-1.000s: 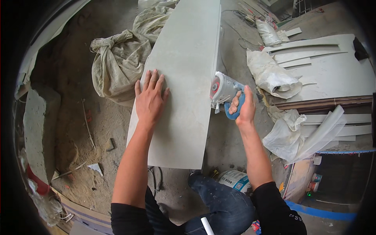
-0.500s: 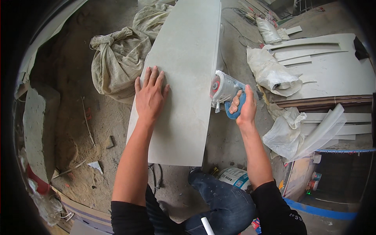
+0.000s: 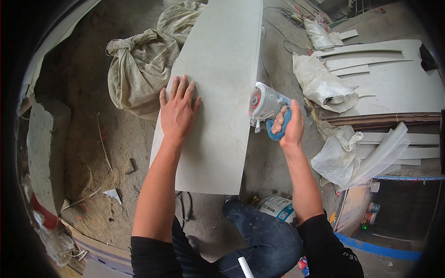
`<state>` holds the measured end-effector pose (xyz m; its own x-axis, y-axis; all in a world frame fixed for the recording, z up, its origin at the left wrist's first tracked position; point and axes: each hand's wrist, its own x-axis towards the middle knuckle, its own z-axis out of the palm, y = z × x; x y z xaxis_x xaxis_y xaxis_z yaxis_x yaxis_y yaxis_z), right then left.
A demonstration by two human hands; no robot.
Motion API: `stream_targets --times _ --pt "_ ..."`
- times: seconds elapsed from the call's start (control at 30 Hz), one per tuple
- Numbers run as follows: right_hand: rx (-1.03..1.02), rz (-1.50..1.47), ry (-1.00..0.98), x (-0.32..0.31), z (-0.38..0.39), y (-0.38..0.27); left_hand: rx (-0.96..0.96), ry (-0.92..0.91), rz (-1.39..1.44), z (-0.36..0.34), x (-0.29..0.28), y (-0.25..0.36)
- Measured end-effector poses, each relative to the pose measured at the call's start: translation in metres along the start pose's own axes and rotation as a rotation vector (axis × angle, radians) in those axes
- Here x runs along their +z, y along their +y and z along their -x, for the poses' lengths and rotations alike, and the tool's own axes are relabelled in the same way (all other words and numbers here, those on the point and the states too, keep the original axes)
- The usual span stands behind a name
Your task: Cutting a large porcelain tile with a handheld electric tile cutter.
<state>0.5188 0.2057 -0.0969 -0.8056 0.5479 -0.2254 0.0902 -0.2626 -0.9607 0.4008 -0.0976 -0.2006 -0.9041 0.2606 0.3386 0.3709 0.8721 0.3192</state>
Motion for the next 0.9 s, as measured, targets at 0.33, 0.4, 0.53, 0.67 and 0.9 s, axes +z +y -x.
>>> stream_targets --times 0.33,0.4,0.53,0.67,0.9 --pt "0.007 0.0 0.005 -0.002 0.007 -0.001 -0.005 -0.011 -0.002 -0.002 0.0 0.002" --pt "0.003 0.004 0.002 -0.002 0.01 -0.001 -0.003 -0.006 -0.002 -0.001 0.0 0.0" --pt "-0.004 0.009 -0.007 -0.002 0.012 0.0 -0.009 -0.009 0.003 0.0 0.0 0.0" --pt "-0.002 0.018 0.01 -0.003 0.013 0.0 -0.001 -0.002 0.017 0.0 0.0 0.002" --pt "-0.006 0.019 0.007 -0.002 0.014 0.002 -0.006 -0.006 0.017 0.0 -0.001 0.001"
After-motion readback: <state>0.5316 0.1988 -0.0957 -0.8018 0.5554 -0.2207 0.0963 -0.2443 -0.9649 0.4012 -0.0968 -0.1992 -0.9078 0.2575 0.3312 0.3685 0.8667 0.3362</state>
